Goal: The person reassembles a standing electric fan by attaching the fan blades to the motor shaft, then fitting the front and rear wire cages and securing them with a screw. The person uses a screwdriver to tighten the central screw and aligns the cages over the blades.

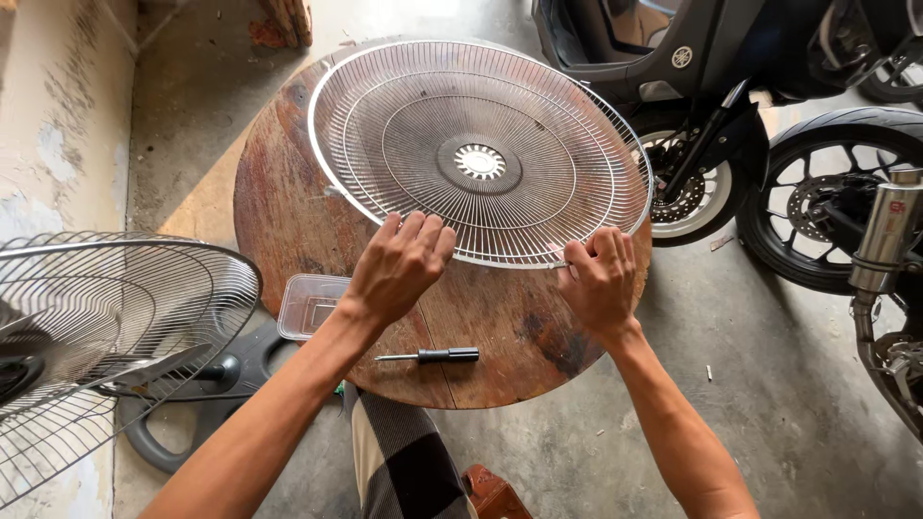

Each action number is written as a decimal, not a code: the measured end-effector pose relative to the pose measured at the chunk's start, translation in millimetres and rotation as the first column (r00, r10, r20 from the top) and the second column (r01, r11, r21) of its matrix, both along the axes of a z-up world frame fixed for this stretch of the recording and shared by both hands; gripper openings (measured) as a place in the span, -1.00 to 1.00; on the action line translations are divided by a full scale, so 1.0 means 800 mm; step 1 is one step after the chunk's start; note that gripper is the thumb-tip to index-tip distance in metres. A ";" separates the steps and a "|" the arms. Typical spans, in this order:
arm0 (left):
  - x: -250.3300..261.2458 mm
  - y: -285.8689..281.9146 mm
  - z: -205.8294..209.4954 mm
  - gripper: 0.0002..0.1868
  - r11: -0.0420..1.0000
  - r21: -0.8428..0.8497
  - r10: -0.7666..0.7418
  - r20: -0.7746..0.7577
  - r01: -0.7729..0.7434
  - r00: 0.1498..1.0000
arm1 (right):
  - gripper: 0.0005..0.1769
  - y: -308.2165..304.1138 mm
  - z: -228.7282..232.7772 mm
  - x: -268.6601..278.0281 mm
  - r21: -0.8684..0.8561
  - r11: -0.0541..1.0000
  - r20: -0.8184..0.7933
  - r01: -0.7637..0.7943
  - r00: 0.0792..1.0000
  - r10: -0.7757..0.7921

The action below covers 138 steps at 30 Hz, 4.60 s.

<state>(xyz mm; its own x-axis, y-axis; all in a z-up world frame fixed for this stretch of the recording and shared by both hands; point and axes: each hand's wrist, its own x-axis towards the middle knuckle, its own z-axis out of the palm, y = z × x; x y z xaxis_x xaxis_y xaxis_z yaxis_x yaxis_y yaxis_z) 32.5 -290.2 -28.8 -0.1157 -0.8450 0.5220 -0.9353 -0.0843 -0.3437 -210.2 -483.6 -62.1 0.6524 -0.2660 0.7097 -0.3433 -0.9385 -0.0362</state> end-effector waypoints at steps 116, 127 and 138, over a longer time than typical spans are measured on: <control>-0.198 0.633 -0.007 -0.44 0.152 -0.449 0.153 -0.870 -0.881 0.469 | -0.17 0.336 0.076 0.083 0.619 0.620 0.373 -0.482 0.875 0.308; -0.216 0.644 -0.009 -0.42 0.214 -0.442 0.136 -0.870 -0.871 0.475 | -0.20 0.337 0.024 0.031 0.688 0.426 0.547 -0.588 0.806 0.227; -0.168 0.644 0.014 -0.38 0.200 -0.540 0.169 -0.803 -0.818 0.571 | -0.22 0.337 0.043 0.081 0.693 0.331 0.615 -0.641 0.764 0.194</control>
